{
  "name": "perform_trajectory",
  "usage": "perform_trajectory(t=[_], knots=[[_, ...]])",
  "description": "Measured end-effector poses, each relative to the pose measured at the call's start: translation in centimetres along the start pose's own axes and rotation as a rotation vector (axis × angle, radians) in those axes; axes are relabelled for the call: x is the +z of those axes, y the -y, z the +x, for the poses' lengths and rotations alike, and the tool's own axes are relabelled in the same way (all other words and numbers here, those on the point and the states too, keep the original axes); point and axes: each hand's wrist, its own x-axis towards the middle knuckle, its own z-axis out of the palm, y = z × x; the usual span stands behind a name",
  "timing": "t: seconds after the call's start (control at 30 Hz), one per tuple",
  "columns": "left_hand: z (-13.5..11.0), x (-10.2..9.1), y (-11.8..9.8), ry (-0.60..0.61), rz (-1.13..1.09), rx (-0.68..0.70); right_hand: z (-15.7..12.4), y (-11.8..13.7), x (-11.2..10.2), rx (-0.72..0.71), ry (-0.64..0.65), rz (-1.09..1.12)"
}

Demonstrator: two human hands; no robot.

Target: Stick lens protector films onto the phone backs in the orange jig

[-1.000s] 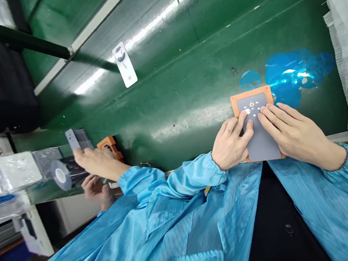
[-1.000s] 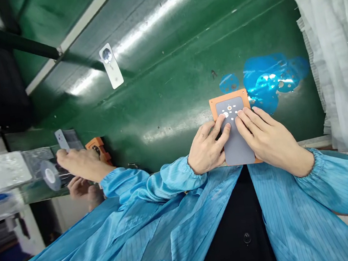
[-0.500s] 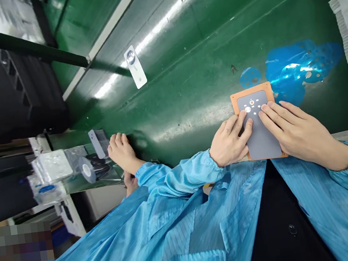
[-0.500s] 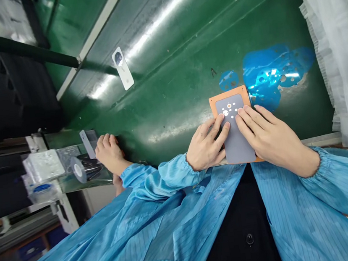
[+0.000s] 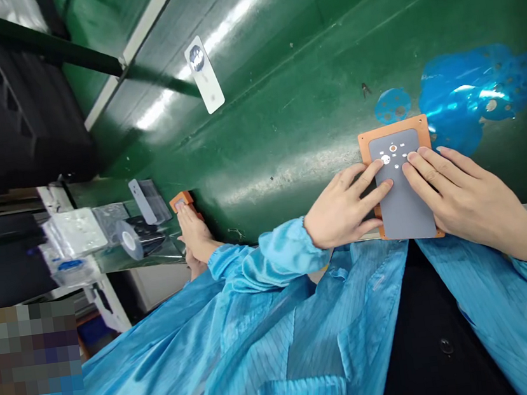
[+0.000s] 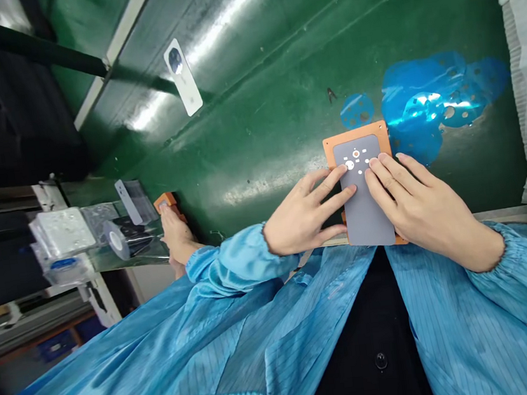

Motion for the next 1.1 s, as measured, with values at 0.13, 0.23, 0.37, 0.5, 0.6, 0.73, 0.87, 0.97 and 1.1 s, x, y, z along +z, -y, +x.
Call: perform_trajectory(t=[0.13,0.23,0.37,0.5,0.6,0.73,0.87,0.97,1.1], knots=[[2.2,-2.0,3.7,-0.161,-0.259,-0.107,0.0,-0.1,-0.2,-0.005,0.012,-0.009],[4.8,-1.7,5.6,-0.214,-0.285,-0.28,0.1,0.0,-0.4,0.012,0.017,0.04],[7.4,-0.1,6.3,-0.102,-0.307,-0.27,0.3,0.2,-0.6,0.059,0.029,0.099],[8.5,0.7,5.9,-0.112,-0.29,-0.374,0.3,0.3,-0.7,0.081,0.047,0.108],[8.9,0.8,5.8,-0.107,-0.295,-0.398,0.2,0.3,-0.8,0.087,0.068,0.127],[9.3,1.3,6.1,-0.15,-0.33,-0.388,0.4,0.3,-0.9,0.068,0.089,0.085],[9.7,2.0,6.7,-0.259,-0.384,-0.363,0.8,0.3,-0.8,0.063,0.094,0.053],[9.8,1.7,7.1,-0.325,-0.482,-0.355,0.6,-0.2,-1.7,0.049,0.058,0.089],[9.2,-0.3,7.0,-0.366,-0.699,-0.276,0.5,-1.7,-3.8,0.063,-0.069,0.272]])
